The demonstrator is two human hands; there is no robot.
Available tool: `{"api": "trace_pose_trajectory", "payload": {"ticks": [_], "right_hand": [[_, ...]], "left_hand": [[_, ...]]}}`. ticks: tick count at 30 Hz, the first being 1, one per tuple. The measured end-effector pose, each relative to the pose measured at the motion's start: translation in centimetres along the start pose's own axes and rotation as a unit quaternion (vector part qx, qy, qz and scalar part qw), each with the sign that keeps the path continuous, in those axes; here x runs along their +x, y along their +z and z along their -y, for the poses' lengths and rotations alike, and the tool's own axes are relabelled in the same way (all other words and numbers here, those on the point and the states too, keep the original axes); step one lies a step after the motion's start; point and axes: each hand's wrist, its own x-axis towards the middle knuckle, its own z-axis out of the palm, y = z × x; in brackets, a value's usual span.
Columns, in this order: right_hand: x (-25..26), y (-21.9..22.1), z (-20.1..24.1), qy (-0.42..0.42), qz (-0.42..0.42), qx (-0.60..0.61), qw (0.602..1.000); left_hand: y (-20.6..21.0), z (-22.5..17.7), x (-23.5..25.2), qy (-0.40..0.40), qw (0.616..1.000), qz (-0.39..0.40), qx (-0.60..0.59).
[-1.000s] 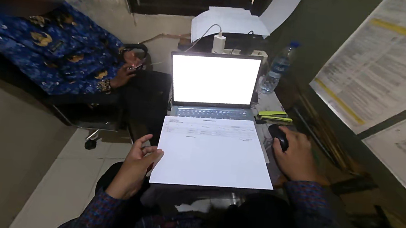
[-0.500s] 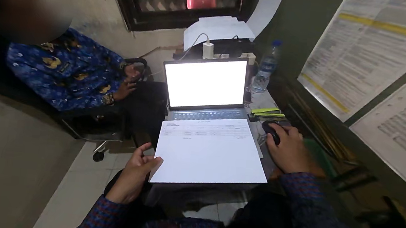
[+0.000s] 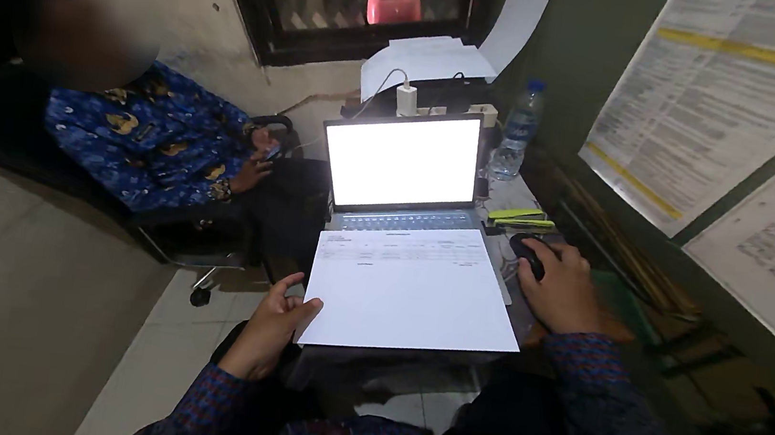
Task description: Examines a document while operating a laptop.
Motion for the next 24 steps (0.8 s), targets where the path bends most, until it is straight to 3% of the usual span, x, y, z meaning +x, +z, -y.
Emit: {"api": "trace_pose_trajectory", "payload": {"ticks": [11,24], "right_hand": [[-0.12,-0.31,0.33,-0.068,0.033,0.003,0.997],[-0.05,-0.16,0.35,-0.074,0.03,-0.005,0.997]], "left_hand": [[-0.06,0.36,0.47,-0.006,1.0,0.019,-0.019],[-0.25,0.05,0.52,-0.007,0.998,0.051,-0.043]]}}
